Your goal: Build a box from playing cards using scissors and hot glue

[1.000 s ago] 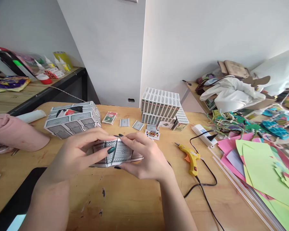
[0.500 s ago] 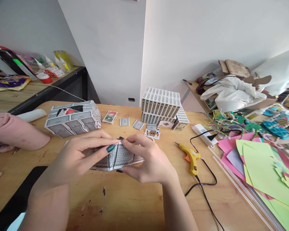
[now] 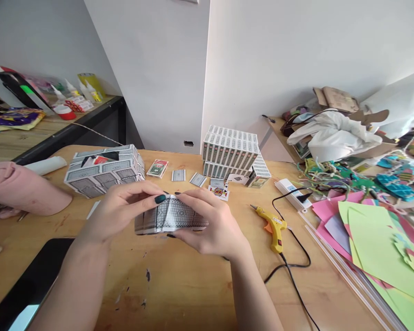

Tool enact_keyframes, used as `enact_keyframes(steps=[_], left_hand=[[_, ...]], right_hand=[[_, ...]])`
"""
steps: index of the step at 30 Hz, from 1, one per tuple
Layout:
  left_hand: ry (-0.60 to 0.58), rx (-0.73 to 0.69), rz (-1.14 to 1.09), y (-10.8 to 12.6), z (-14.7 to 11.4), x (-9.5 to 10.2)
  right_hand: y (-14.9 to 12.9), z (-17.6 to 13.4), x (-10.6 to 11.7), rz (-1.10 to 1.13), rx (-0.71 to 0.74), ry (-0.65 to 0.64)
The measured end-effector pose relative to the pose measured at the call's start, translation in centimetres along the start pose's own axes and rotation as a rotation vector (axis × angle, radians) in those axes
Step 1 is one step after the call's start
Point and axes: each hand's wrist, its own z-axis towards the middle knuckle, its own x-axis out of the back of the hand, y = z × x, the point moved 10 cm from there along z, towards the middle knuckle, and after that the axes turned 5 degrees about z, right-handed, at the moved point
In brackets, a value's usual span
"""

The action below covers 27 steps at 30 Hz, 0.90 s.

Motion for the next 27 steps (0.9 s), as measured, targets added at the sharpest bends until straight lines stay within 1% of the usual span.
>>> enact_keyframes(steps=[3, 6, 12, 15, 19, 23, 27], left_hand=[[0.009, -0.06, 0.09, 0.8, -0.2, 0.3], [0.002, -0.079, 0.143, 1.2, -0.4, 0.4], [-0.047, -0.09, 0.129, 1.8, -0.5, 0.3], [-0.06, -0.052, 0.06, 1.6, -0.6, 0.2], [-0.072, 0.038, -0.005, 1.1, -0.7, -0.1], [-0.094, 0.13, -0.027, 0.4, -0.9, -0.4], [-0.119, 0.15, -0.009, 0.4, -1.0, -0.6]], right_hand=[[0.1, 0.0, -0.1, 0.008, -0.009, -0.002], [0.3, -0.1, -0.2, 0.021, -0.028, -0.001], [0.3, -0.1, -0.4, 0.054, -0.035, 0.0], [0.0, -0.1, -0.4, 0.06, -0.011, -0.007], [-0.4, -0.1, -0.5, 0.043, 0.035, -0.003], [-0.5, 0.0, -0.8, 0.009, 0.071, -0.008], [-0.5, 0.0, -1.0, 0.014, 0.087, -0.017]])
